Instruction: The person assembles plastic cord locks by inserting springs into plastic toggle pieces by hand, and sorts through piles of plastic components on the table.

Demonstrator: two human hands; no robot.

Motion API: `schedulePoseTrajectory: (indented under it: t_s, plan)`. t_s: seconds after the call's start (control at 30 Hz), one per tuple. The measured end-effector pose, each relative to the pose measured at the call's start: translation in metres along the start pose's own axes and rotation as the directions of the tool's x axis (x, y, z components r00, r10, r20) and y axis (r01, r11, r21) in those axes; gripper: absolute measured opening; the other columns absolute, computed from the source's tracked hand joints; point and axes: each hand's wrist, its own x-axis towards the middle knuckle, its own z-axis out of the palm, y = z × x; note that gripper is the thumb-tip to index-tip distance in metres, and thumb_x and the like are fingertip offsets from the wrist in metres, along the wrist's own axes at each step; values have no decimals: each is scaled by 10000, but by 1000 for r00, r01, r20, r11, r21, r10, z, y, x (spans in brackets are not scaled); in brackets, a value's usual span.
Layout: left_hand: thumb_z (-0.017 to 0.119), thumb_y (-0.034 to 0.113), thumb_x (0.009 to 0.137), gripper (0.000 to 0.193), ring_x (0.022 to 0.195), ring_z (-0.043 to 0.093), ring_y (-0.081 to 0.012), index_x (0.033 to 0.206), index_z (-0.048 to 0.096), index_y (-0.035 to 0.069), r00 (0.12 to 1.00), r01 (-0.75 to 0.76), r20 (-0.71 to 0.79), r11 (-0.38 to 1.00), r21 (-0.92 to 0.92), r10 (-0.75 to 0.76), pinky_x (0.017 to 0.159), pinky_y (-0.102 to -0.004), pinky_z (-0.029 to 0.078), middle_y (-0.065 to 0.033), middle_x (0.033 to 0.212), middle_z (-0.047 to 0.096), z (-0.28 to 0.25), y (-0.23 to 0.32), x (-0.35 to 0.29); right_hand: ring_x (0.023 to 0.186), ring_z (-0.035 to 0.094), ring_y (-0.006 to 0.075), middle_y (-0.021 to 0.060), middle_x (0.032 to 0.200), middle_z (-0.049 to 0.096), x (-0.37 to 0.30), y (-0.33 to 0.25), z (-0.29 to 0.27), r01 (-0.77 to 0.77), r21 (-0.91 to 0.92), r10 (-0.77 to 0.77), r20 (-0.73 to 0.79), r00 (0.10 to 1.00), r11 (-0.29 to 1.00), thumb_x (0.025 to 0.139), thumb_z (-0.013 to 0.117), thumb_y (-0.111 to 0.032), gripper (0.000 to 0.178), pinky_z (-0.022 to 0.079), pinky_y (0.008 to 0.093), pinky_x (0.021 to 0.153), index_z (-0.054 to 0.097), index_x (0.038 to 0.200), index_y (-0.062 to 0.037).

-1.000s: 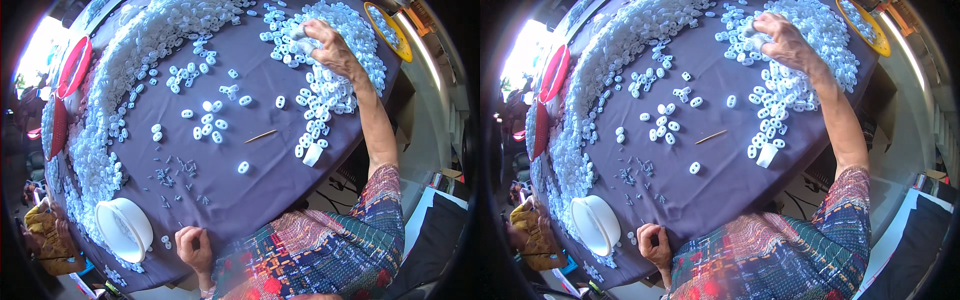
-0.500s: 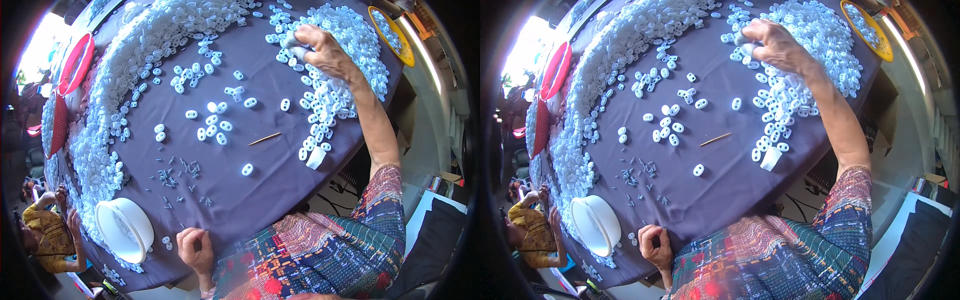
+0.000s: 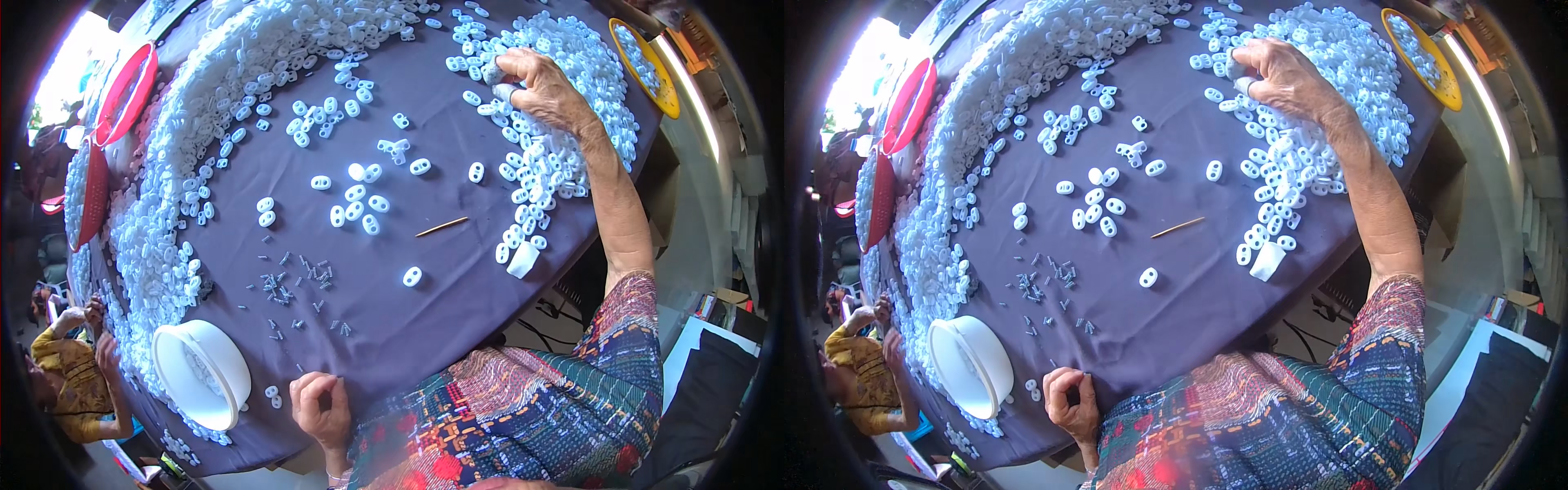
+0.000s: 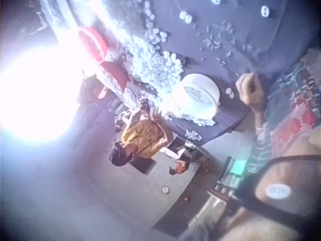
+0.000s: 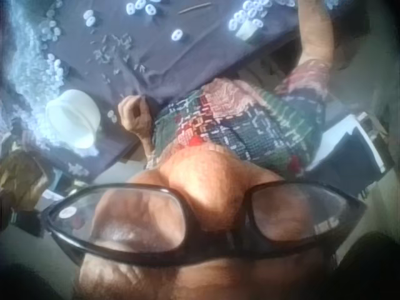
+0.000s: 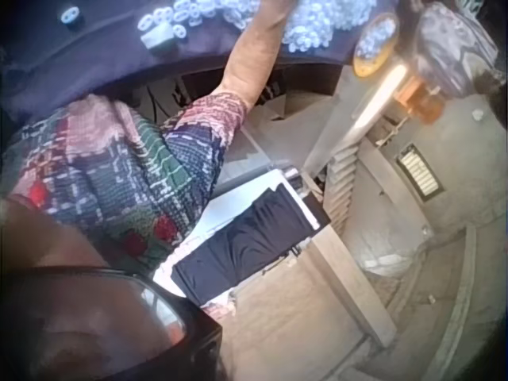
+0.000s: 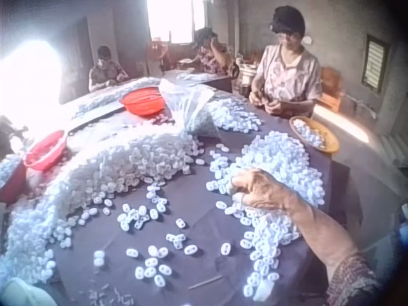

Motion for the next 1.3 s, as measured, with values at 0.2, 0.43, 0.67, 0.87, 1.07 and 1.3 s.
schedulePoseTrajectory:
  t_s: [0.2,0.43,0.67,0.87,1.07,1.3]
  plan:
    - [705,-46,690,192,692,546,-197,826,605,46,998,-61,-1,998,27,61,618,-294,450,-71,778,592,-1,-3,0,815,541,318,153,787,547,-4,-2,6,18,65,-21,50,999,998,627,520,-75,156,440,429,765,469,752,4]
    - [702,-32,695,150,747,569,-210,793,600,17,1000,-6,6,1000,9,6,697,-303,452,-90,802,591,-1,-1,0,747,508,287,129,751,494,7,-9,-5,-84,-83,101,227,969,993,693,559,-90,158,419,378,736,483,778,20]
    - [700,-25,699,141,742,571,-213,792,601,14,1000,-19,13,1000,-3,19,691,-305,454,-93,796,590,-2,-3,0,718,487,178,72,765,497,-6,-4,-7,-54,239,13,169,986,970,741,568,-84,148,420,318,677,524,840,16]
    - [699,-29,696,144,740,572,-213,791,600,14,1000,-12,17,1000,0,12,690,-304,454,-94,794,589,-2,-1,1,714,508,210,93,734,508,2,-5,-6,-98,198,49,237,970,975,688,567,-111,192,421,328,679,518,824,15]
    - [697,-38,695,149,735,569,-203,791,598,19,1000,-29,0,1000,-6,29,686,-299,453,-89,793,590,-2,-2,0,685,500,255,122,707,498,9,-16,-5,-55,-56,69,287,955,997,670,556,-114,181,408,366,648,469,757,18]
    - [711,-77,658,219,715,555,-200,808,604,40,1000,-21,8,999,-50,21,627,-293,451,-73,792,598,-2,-6,0,653,513,255,132,660,500,-9,-18,2,-65,-31,68,98,993,997,671,564,-75,145,412,371,623,487,741,27]
